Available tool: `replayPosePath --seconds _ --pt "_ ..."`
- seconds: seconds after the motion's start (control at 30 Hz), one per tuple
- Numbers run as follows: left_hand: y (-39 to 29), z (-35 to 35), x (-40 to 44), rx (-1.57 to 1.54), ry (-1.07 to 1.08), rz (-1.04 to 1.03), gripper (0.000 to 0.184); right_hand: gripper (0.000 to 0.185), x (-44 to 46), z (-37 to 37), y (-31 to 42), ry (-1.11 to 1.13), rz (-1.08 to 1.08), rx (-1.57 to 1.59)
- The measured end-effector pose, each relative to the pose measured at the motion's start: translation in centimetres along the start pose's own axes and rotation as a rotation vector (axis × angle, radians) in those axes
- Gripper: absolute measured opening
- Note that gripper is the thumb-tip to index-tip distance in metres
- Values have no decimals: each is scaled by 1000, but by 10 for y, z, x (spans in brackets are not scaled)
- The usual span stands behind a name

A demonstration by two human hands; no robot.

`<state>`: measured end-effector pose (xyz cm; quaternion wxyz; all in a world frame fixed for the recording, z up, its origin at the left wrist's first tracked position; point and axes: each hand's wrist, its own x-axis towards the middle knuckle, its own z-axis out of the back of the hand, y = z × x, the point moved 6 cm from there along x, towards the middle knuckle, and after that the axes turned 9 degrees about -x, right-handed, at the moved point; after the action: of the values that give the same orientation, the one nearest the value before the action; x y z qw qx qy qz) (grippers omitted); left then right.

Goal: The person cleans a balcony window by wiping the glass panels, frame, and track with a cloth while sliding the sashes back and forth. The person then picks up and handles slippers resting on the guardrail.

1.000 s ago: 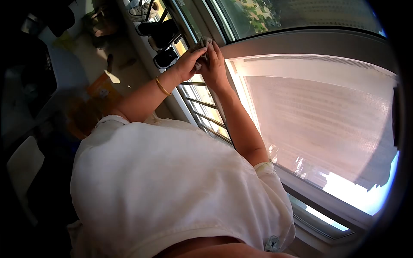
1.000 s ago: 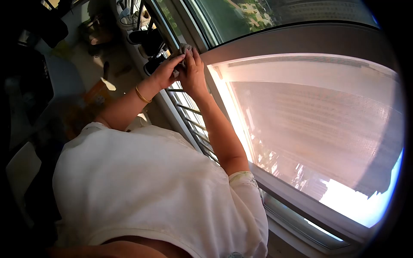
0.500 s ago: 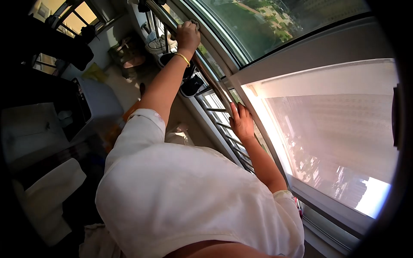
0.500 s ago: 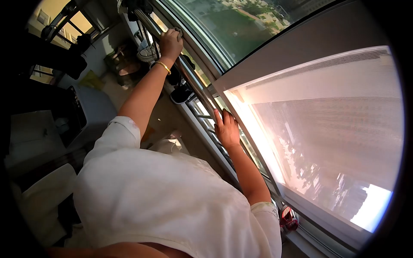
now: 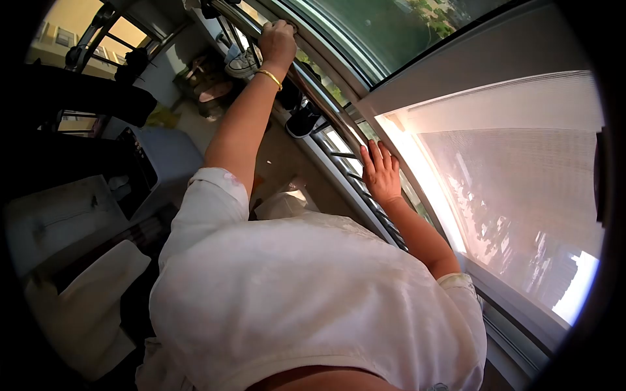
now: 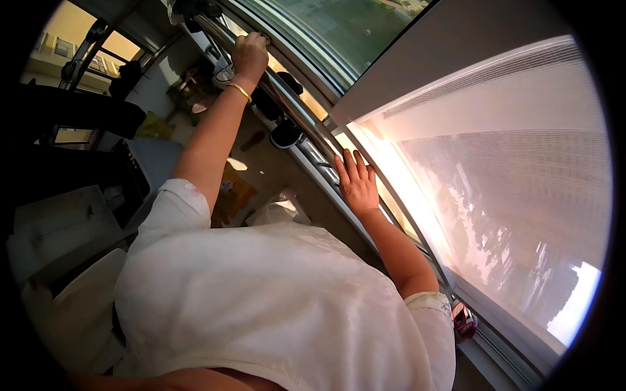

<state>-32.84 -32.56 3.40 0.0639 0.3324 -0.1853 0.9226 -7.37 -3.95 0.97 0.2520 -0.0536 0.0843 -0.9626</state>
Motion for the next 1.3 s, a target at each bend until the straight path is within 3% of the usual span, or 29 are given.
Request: replayPosePath --seconds 0.13,0.27,0.37,0.43,0.63,0.7,0.77,0.83,0.9,0.97,1.03,1.13,1.2,1.27,1.3 --pt "0 -6 -6 6 44 -152 7 63 -4 -2 2 31 -3 -6" --pt "-104 19 -63 -260 220 -390 9 61 -2 5 3 -8 10 -12" --pt "-161 31 -95 -378 252 -425 7 68 -3 0 2 13 8 -41" --pt "-153 39 -91 -482 204 -407 9 68 -4 0 2 29 4 -51" --pt "-122 36 -74 -313 166 -456 12 70 -5 0 1 33 -17 -31" --pt "-73 29 -52 -152 20 -260 11 69 -3 1 0 43 -19 -34" --pt "-62 26 -34 -157 25 -221 11 68 -4 4 1 57 -27 -33" --pt "-87 28 -51 -288 51 -301 8 69 -4 4 -1 50 -22 -44" --pt "-146 36 -86 -487 287 -380 13 70 -6 -3 1 -20 -21 -55" --pt "-159 36 -96 -460 286 -367 18 66 -2 7 2 83 -23 -51" --pt "-153 39 -93 -478 283 -349 21 62 -2 9 2 -36 -33 -32" --pt "-131 33 -84 -437 164 -401 18 63 -3 5 2 -34 -35 -35" --pt "-91 22 -74 -350 79 -290 20 63 -2 4 2 -12 -34 -41" --pt "-41 12 -47 -160 92 -14 14 64 -3 7 2 35 -31 -42" --pt "-17 5 -34 -282 78 214 17 64 -4 8 3 17 -34 -38"
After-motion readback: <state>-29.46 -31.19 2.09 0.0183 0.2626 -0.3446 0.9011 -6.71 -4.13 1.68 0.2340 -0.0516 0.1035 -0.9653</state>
